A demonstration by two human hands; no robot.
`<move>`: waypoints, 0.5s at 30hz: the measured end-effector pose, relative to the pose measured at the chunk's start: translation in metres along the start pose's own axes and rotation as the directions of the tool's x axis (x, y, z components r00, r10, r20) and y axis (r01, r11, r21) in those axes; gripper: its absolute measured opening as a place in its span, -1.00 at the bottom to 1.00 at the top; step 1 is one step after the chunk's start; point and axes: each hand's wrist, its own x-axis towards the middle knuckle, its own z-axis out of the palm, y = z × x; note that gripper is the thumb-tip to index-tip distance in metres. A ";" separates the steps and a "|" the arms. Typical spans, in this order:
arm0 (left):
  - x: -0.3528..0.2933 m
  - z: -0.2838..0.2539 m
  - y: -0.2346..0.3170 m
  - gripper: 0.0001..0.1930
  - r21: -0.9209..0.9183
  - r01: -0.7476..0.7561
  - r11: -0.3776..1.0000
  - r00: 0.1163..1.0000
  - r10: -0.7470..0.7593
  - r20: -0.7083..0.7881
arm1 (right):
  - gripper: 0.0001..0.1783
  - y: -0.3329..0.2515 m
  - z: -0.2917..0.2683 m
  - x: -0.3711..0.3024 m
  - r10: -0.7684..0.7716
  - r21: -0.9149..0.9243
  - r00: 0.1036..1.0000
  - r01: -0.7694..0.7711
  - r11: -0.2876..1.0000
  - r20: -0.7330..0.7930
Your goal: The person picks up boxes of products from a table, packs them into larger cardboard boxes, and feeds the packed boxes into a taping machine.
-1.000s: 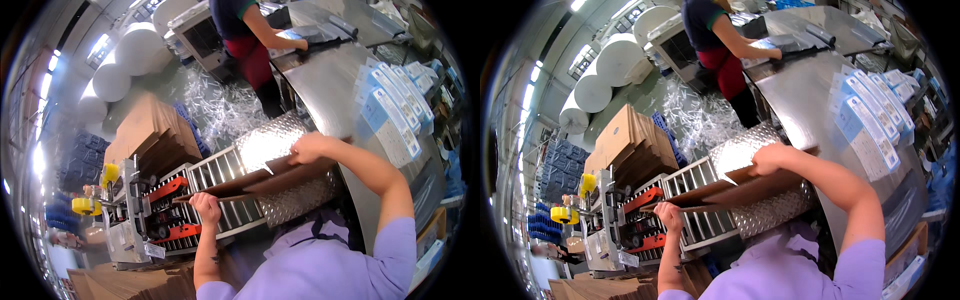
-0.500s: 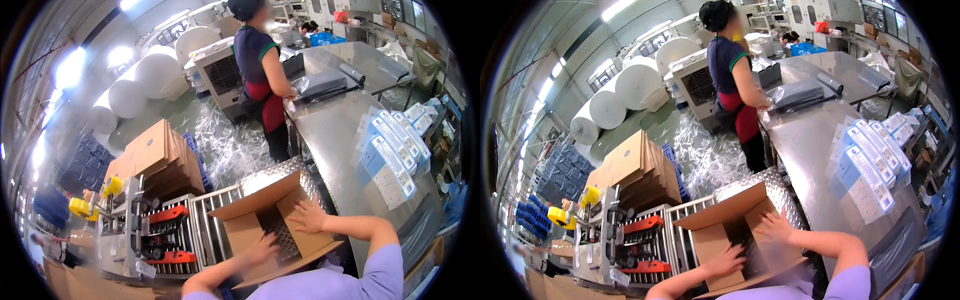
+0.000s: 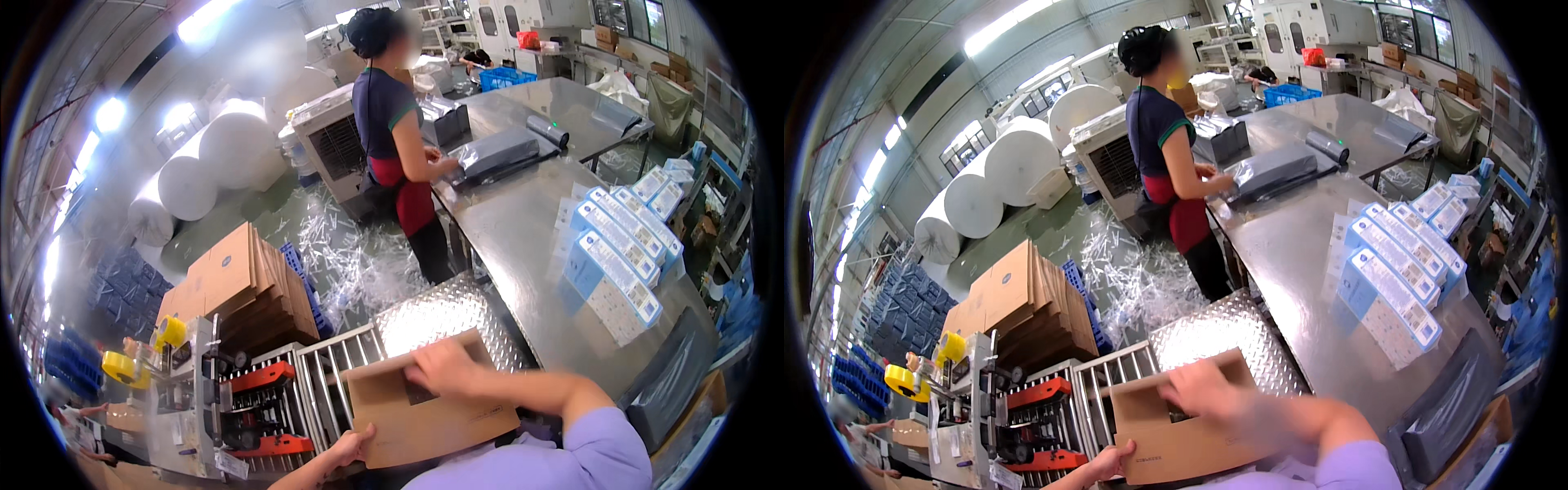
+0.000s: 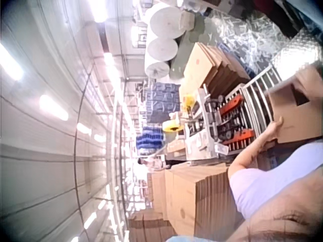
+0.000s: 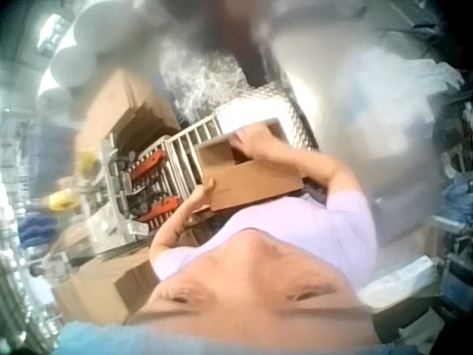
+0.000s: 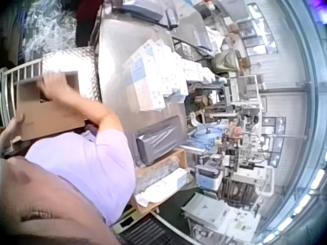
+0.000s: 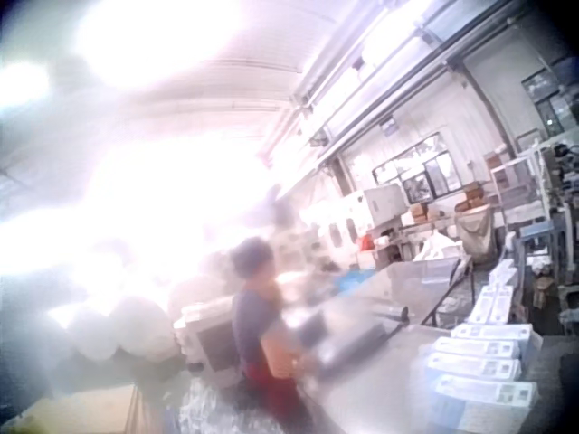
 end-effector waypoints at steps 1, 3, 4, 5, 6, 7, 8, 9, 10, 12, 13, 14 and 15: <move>-0.006 0.013 0.024 -0.37 0.036 -0.042 0.998 0.997 0.040 0.063 | -0.56 0.007 0.036 -0.037 -0.161 -0.103 0.918 0.132 0.986 -0.363; -0.023 0.034 0.054 -0.36 0.093 -0.091 0.992 0.986 0.076 0.150 | -0.64 0.031 0.026 -0.073 -0.130 -0.153 0.930 0.081 0.985 -0.345; -0.033 0.044 0.049 -0.41 0.028 -0.285 0.958 0.926 0.268 0.266 | -0.66 0.047 -0.002 -0.081 -0.059 -0.093 0.944 0.030 0.995 -0.326; -0.043 0.048 0.054 -0.45 -0.147 -0.430 0.891 0.677 0.426 0.600 | -0.69 0.088 0.002 -0.094 0.075 0.002 0.925 -0.079 0.997 -0.373; -0.035 0.046 0.059 -0.45 -0.349 -0.552 0.757 0.421 0.615 0.666 | -0.70 0.106 -0.009 -0.102 0.217 0.081 0.892 -0.202 0.976 -0.397; -0.016 0.042 0.062 -0.45 -0.557 -0.577 0.597 0.121 0.737 0.665 | -0.62 0.129 -0.009 -0.119 0.389 0.147 0.891 -0.363 0.920 -0.234; 0.017 0.043 0.053 -0.41 -0.565 -0.655 0.502 0.511 0.845 0.158 | -0.58 0.136 -0.006 -0.126 0.456 0.219 0.873 -0.418 0.882 -0.171; 0.057 0.034 0.035 -0.40 -0.284 -0.671 0.685 0.734 0.667 -0.125 | -0.53 0.139 -0.001 -0.132 0.518 0.289 0.848 -0.471 0.834 -0.113; 0.095 0.022 0.010 -0.40 -0.176 -0.543 0.821 0.833 0.500 -0.238 | -0.52 0.135 0.011 -0.137 0.538 0.308 0.832 -0.480 0.821 -0.136; 0.103 0.041 0.002 -0.40 -0.253 -0.526 0.812 0.848 0.478 -0.228 | -0.50 0.133 0.042 -0.140 0.559 0.348 0.809 -0.479 0.806 -0.181; 0.102 0.046 0.002 -0.39 -0.284 -0.535 0.796 0.844 0.492 -0.211 | -0.50 0.142 0.051 -0.142 0.549 0.377 0.809 -0.452 0.809 -0.208; 0.095 0.047 0.001 -0.38 -0.320 -0.541 0.777 0.841 0.501 -0.206 | -0.50 0.156 0.060 -0.144 0.528 0.402 0.819 -0.416 0.815 -0.225; 0.084 0.041 0.001 -0.37 -0.349 -0.543 0.764 0.840 0.501 -0.209 | -0.51 0.162 0.065 -0.148 0.505 0.429 0.831 -0.379 0.820 -0.231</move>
